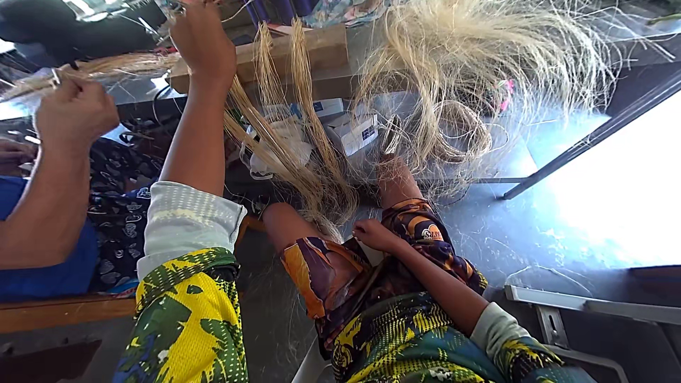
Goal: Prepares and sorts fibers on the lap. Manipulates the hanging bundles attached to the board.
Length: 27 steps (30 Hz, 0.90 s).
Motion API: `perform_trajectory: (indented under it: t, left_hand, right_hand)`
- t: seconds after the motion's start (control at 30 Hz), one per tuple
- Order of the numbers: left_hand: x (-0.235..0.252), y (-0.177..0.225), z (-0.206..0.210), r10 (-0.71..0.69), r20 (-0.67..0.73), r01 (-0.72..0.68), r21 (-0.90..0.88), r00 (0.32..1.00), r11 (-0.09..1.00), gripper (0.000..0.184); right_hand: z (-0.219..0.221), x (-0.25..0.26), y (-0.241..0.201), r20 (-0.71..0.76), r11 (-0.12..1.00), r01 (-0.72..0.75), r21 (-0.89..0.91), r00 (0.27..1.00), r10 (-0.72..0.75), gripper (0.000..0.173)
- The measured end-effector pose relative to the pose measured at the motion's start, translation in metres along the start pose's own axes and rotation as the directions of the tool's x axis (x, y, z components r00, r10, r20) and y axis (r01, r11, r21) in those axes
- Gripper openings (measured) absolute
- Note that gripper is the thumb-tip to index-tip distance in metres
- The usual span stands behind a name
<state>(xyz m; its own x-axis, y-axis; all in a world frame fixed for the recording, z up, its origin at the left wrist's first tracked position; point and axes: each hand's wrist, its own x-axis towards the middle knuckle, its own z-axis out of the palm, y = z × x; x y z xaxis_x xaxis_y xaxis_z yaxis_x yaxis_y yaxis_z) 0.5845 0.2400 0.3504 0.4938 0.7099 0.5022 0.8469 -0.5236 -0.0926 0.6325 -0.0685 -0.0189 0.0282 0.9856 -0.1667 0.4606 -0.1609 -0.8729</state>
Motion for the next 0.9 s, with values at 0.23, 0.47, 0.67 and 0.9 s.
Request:
perform_trajectory:
  t: [0.23, 0.47, 0.67, 0.9]
  left_hand:
    - [-0.003, -0.01, 0.005, 0.039, 0.005, -0.039, -0.006, 0.999, 0.999, 0.032]
    - [0.001, -0.008, 0.015, 0.091, 0.023, -0.092, 0.02, 0.996, 0.996, 0.031]
    - [0.003, 0.008, 0.01, 0.088, 0.03, -0.088, 0.001, 0.996, 0.996, 0.032]
    - [0.003, 0.005, 0.004, 0.11, -0.028, -0.111, -0.03, 0.994, 0.993, 0.026]
  right_hand:
    - [-0.001, -0.001, -0.003, 0.006, 1.0, -0.027, 0.001, 1.0, 0.027, 0.03]
    - [-0.001, -0.001, -0.003, 0.011, 1.0, -0.025, -0.01, 1.0, 0.025, 0.03]
    - [-0.001, -0.002, -0.001, 0.004, 1.0, -0.005, -0.001, 1.0, 0.005, 0.029]
    - [-0.001, -0.002, -0.001, 0.006, 1.0, -0.007, -0.001, 1.0, 0.007, 0.03]
